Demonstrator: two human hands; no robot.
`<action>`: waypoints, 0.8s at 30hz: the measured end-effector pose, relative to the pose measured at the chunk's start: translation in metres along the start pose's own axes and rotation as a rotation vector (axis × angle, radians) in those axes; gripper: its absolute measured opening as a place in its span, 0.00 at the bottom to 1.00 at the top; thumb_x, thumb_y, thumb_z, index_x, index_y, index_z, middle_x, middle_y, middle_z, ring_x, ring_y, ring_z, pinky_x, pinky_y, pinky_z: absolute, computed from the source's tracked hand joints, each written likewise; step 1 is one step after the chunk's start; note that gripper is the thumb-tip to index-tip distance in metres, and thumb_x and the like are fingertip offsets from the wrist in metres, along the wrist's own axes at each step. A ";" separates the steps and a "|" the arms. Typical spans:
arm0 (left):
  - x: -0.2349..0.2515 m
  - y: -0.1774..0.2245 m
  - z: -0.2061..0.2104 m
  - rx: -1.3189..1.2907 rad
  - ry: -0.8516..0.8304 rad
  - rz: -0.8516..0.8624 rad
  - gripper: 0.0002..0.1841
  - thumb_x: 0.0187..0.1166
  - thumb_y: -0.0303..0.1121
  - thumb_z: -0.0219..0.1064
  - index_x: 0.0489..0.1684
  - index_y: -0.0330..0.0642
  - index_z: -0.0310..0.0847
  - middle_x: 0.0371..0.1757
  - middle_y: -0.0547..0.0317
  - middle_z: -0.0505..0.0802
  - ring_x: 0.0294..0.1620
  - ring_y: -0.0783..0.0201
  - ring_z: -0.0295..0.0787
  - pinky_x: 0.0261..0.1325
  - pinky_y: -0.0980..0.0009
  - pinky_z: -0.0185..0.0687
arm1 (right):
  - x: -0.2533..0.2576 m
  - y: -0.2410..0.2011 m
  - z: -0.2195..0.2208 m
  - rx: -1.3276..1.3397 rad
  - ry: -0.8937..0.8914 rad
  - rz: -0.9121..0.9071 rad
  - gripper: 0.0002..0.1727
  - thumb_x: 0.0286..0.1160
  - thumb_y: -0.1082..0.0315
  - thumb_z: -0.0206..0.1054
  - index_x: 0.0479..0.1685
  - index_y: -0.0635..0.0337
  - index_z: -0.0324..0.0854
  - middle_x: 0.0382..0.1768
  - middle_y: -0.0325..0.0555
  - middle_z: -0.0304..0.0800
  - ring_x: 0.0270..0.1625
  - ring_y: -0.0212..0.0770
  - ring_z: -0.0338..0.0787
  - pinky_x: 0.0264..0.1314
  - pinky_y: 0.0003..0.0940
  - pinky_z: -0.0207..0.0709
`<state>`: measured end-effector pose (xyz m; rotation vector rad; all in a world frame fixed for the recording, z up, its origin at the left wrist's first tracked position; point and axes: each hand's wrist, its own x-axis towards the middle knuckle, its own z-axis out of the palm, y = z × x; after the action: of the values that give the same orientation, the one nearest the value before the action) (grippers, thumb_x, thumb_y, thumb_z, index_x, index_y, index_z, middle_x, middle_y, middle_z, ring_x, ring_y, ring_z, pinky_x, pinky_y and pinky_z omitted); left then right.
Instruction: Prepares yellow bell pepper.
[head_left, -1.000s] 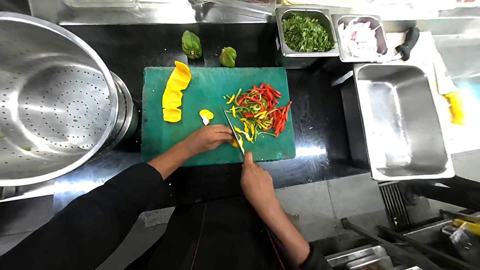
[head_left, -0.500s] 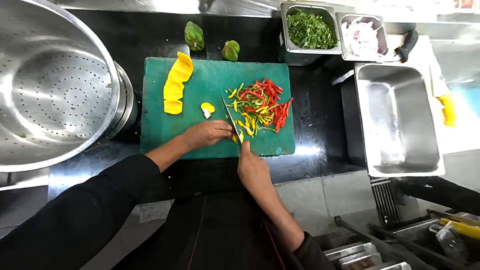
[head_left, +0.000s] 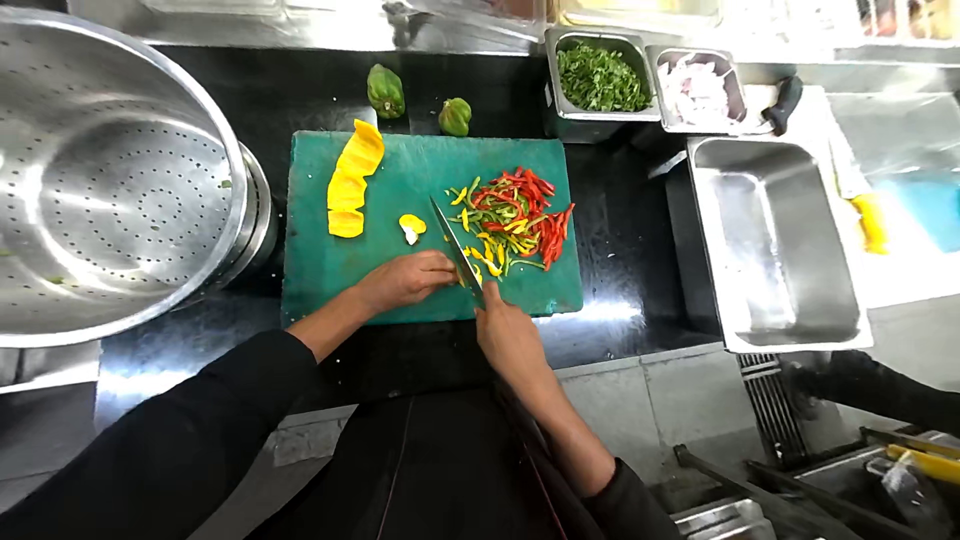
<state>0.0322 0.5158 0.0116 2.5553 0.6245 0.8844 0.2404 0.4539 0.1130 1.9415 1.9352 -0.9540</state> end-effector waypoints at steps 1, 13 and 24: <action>-0.004 0.003 0.000 0.032 0.012 -0.021 0.11 0.83 0.25 0.61 0.46 0.34 0.93 0.52 0.47 0.95 0.61 0.53 0.90 0.74 0.64 0.80 | -0.003 0.004 -0.005 0.003 0.050 -0.010 0.20 0.92 0.59 0.56 0.76 0.54 0.70 0.47 0.60 0.91 0.46 0.63 0.94 0.44 0.59 0.85; 0.028 0.042 0.000 0.278 0.116 -0.246 0.24 0.82 0.58 0.61 0.66 0.55 0.87 0.68 0.64 0.90 0.77 0.57 0.78 0.82 0.47 0.61 | -0.013 0.033 -0.011 -0.041 0.596 -0.243 0.19 0.64 0.70 0.81 0.51 0.64 0.80 0.37 0.57 0.88 0.37 0.59 0.92 0.35 0.53 0.85; 0.036 0.001 -0.062 -0.030 0.344 -0.854 0.15 0.90 0.31 0.57 0.64 0.33 0.85 0.64 0.41 0.90 0.67 0.49 0.87 0.73 0.51 0.79 | -0.033 0.118 -0.008 0.379 0.120 -0.270 0.22 0.75 0.54 0.75 0.62 0.54 0.82 0.30 0.41 0.86 0.27 0.39 0.84 0.33 0.41 0.81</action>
<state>0.0175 0.5448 0.0756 1.7941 1.6100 0.9689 0.3586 0.4214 0.1062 1.9980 2.2634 -1.3943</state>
